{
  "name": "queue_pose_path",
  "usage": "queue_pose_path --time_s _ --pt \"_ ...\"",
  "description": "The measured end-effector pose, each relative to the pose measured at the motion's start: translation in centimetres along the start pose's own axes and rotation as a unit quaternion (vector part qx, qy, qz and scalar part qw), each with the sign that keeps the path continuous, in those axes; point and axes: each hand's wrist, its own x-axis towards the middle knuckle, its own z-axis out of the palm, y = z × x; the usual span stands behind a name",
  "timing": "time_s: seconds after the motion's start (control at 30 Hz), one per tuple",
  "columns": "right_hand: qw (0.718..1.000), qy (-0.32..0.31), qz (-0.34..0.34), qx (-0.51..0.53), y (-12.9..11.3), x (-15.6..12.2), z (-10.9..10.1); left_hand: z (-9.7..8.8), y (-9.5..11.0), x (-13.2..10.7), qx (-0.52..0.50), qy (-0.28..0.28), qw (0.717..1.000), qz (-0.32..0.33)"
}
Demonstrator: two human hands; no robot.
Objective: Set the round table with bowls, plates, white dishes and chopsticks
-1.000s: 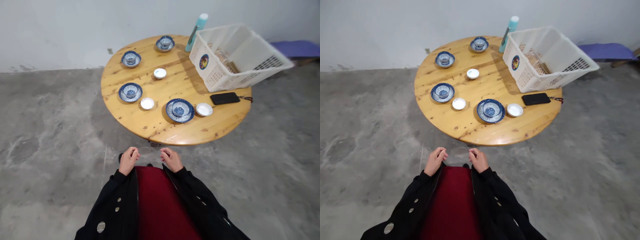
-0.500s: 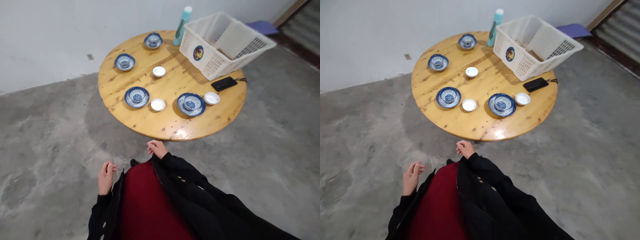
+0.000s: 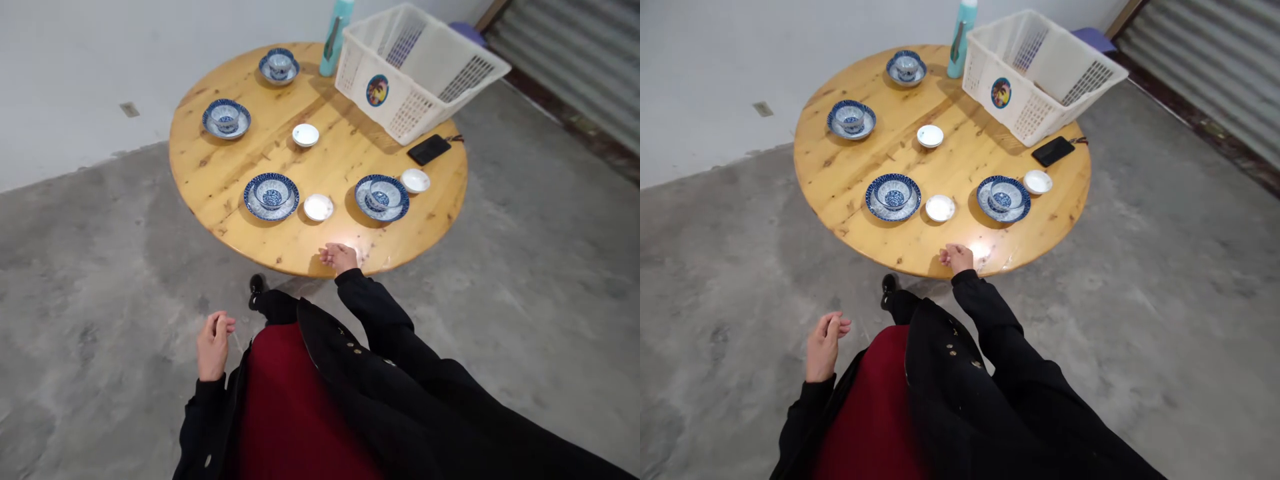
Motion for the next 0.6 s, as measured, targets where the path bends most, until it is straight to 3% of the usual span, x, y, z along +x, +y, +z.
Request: queue_pose_path --time_s 0.23,0.43,0.6 --pt "0.994 0.104 -0.002 0.021 0.9 2.9 2.2 -3.0 1.3 9.4 0.008 -0.012 1.000 -0.008" --pt "0.977 0.211 -0.028 0.022 1.1 2.5 4.5 -4.9 5.3 17.3 0.062 -0.080 0.995 -0.001" --pt "0.967 0.250 -0.012 0.049 0.5 3.1 6.7 -4.7 8.3 22.6 0.070 -0.123 0.989 0.037"
